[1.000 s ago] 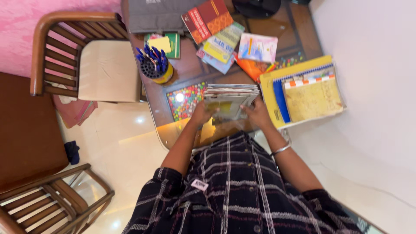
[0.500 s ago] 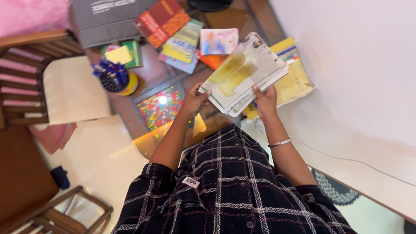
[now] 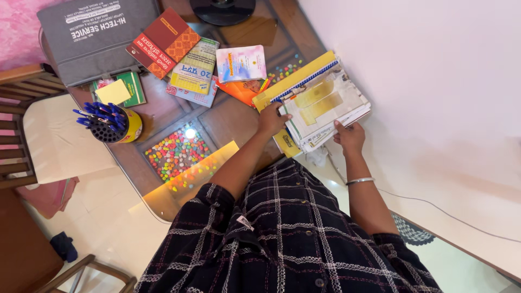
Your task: The person sorts through a stack of papers and documents, then arranges various stationery items on a glass table. They handle notebooks, books, a pen holder, and a gray service bag, moving them into organized piles and positions.
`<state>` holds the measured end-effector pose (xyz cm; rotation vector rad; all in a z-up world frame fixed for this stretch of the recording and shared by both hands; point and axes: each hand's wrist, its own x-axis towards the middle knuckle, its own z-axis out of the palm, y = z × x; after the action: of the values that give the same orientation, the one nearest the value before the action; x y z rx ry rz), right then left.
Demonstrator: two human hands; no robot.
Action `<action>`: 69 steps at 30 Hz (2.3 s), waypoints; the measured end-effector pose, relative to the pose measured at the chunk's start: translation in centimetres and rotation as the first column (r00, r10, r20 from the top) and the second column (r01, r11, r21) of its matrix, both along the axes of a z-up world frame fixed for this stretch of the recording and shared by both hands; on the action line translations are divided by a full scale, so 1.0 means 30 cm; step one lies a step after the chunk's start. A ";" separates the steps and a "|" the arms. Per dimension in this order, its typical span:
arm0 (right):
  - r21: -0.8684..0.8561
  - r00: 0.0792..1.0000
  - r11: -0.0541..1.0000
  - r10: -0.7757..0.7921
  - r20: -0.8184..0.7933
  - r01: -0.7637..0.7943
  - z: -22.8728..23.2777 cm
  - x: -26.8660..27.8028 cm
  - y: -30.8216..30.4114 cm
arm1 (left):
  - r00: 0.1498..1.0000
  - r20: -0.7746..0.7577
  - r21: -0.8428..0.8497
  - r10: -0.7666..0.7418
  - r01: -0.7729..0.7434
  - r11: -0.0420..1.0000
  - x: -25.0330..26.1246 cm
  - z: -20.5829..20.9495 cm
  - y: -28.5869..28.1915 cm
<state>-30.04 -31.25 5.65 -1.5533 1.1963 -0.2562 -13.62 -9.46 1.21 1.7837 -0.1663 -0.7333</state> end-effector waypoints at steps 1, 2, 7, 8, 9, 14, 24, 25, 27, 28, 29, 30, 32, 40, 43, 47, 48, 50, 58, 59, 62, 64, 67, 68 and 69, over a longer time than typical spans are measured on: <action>0.005 1.000 1.000 0.004 -0.028 -0.004 -0.020 0.006 -0.013 | 1.000 0.017 -0.030 0.027 -0.026 0.999 0.002 -0.013 -0.007; 0.009 0.998 1.000 0.009 -0.056 -0.008 -0.043 0.008 -0.026 | 0.998 0.032 -0.062 0.055 -0.053 0.997 0.002 -0.035 -0.014; -0.635 0.992 0.767 0.015 -0.126 -0.093 -0.153 0.020 -0.077 | 0.988 -0.011 -0.284 0.151 -0.148 0.947 0.044 -0.184 -0.012; -0.859 0.990 0.493 0.052 -0.132 -0.140 -0.153 0.024 -0.069 | 0.989 0.005 -0.282 0.145 -0.137 0.950 0.055 -0.212 0.010; -0.823 0.995 0.559 0.062 -0.084 -0.104 -0.146 0.033 -0.053 | 0.990 0.021 -0.280 0.138 -0.127 0.952 0.067 -0.238 0.035; -0.518 0.959 0.854 0.179 0.221 -0.040 0.011 0.165 0.102 | 0.839 0.318 -0.156 0.441 -0.412 0.898 0.230 -0.312 0.255; -0.391 0.703 0.746 0.654 0.280 -0.538 0.048 0.524 0.434 | 0.583 0.559 0.046 0.589 -0.732 0.680 0.663 -0.264 0.771; -0.379 0.682 0.726 0.680 0.270 -0.574 0.033 0.562 0.471 | 0.626 0.355 0.027 0.695 -0.750 0.661 0.703 -0.245 0.795; -0.368 0.654 0.689 0.719 0.234 -0.625 0.008 0.620 0.537 | 0.651 -0.023 -0.064 0.759 -0.759 0.648 0.759 -0.234 0.833; -0.367 0.649 0.673 0.732 0.207 -0.643 -0.004 0.638 0.572 | 0.657 -0.177 -0.138 0.733 -0.754 0.643 0.777 -0.245 0.859; -0.365 0.642 0.657 0.745 0.180 -0.660 -0.017 0.654 0.608 | 0.656 -0.324 -0.212 0.682 -0.752 0.624 0.795 -0.267 0.880; -0.317 0.658 0.680 0.728 0.192 -0.661 -0.031 0.670 0.649 | 0.637 -0.315 -0.301 0.704 -0.770 0.562 0.817 -0.295 0.886; -0.216 0.692 0.723 0.690 0.213 -0.656 -0.064 0.671 0.720 | 0.596 -0.304 -0.470 0.744 -0.773 0.427 0.840 -0.351 0.887; 0.057 0.654 0.709 0.613 0.443 -0.703 -0.216 0.659 0.789 | 0.689 -0.170 -0.666 0.705 -0.607 0.433 0.769 -0.101 0.966; 0.427 0.812 0.712 0.360 0.460 -0.557 -0.139 0.702 0.794 | 0.829 -0.262 -0.679 0.495 -0.522 0.516 0.618 0.089 1.058; 0.809 0.944 0.498 0.259 0.206 -0.313 0.055 0.637 0.832 | 0.836 -0.366 -0.460 0.409 -0.544 0.702 0.405 0.137 1.131; 0.817 0.881 0.365 0.342 0.329 -0.447 0.070 0.616 0.870 | 0.874 -0.300 -0.431 0.382 -0.482 0.763 0.364 0.110 1.142; 0.743 0.689 0.066 0.439 0.577 -0.665 0.063 0.553 0.939 | 0.862 -0.340 -0.427 0.377 -0.498 0.754 0.275 0.033 1.157; 0.604 0.879 0.639 0.329 0.344 -0.476 -0.084 0.259 1.227 | 0.894 -0.420 -0.335 0.155 -0.311 0.889 0.032 -0.167 1.312; 0.600 0.907 0.684 0.262 0.329 -0.416 -0.093 0.238 1.244 | 0.921 -0.390 -0.299 0.014 -0.141 0.944 0.007 -0.150 1.351; 0.595 0.900 0.692 0.198 0.388 -0.409 -0.124 0.213 1.266 | 0.880 -0.473 -0.194 -0.049 -0.049 0.980 -0.043 -0.073 1.364; 0.607 0.917 0.694 0.220 0.333 -0.387 -0.155 0.206 1.266 | 0.876 -0.481 -0.150 0.017 -0.101 0.984 -0.057 -0.055 1.344; 0.597 0.929 0.712 0.255 0.269 -0.369 -0.222 0.175 1.281 | 0.940 -0.337 -0.137 0.057 -0.109 0.985 -0.076 -0.141 1.320; 0.579 0.927 0.725 0.270 0.260 -0.373 -0.246 0.182 1.266 | 0.963 -0.266 -0.147 0.041 -0.083 0.986 -0.063 -0.188 1.317; 0.574 0.929 0.732 0.254 0.268 -0.366 -0.270 0.168 1.265 | 0.981 -0.193 -0.154 0.025 -0.056 0.986 -0.051 -0.235 1.321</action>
<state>-24.99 6.72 -2.45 -1.0883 0.7474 0.2150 -15.14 30.17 -5.83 1.5519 -0.0578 -0.8334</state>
